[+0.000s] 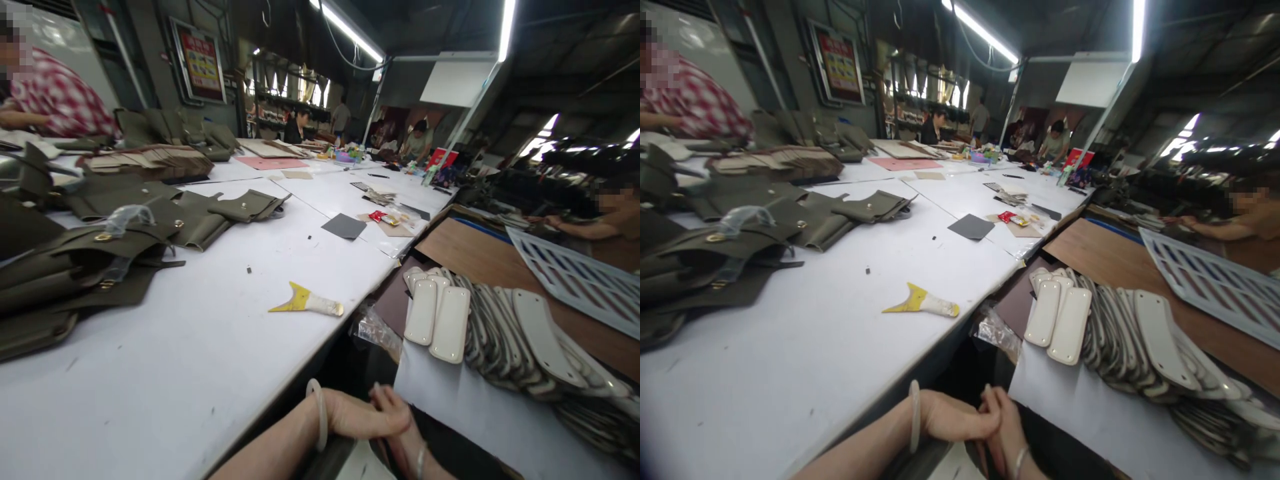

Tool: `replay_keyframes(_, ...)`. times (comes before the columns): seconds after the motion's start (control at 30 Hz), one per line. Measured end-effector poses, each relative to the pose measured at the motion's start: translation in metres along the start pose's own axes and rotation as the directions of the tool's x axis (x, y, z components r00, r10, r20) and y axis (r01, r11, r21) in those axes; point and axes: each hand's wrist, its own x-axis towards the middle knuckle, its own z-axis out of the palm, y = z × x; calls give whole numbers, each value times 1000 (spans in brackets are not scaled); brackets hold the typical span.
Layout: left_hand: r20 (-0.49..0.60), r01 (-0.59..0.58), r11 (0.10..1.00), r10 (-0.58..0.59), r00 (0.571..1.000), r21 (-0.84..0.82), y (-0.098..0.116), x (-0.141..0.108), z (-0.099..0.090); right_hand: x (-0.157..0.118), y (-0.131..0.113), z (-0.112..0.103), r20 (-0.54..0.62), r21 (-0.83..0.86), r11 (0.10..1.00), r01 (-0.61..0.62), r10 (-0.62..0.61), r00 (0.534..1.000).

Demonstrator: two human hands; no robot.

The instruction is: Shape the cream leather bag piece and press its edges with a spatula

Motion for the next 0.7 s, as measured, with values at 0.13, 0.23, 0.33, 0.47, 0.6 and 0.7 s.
replay_keyframes(0.13,11,40,999,-40,999,28,3,-4,-4,53,-55,-32,-226,-201,940,275,-317,921)
replay_keyframes(0.23,8,51,998,-52,999,37,4,-6,-5,94,-109,-27,-54,-363,785,502,-555,830)
replay_keyframes(0.33,48,69,997,-68,996,-18,1,-4,-4,127,-145,1,149,-458,672,582,-587,796)
replay_keyframes(0.47,56,76,994,-72,996,-79,-5,1,-3,135,-151,14,264,-477,647,595,-540,799)
replay_keyframes(0.6,37,91,992,-88,995,-91,-9,2,-4,96,-120,-45,303,-400,748,529,-437,847)
replay_keyframes(0.7,34,106,989,-103,994,-104,-6,1,-4,42,-78,-105,405,-264,868,421,-297,865)
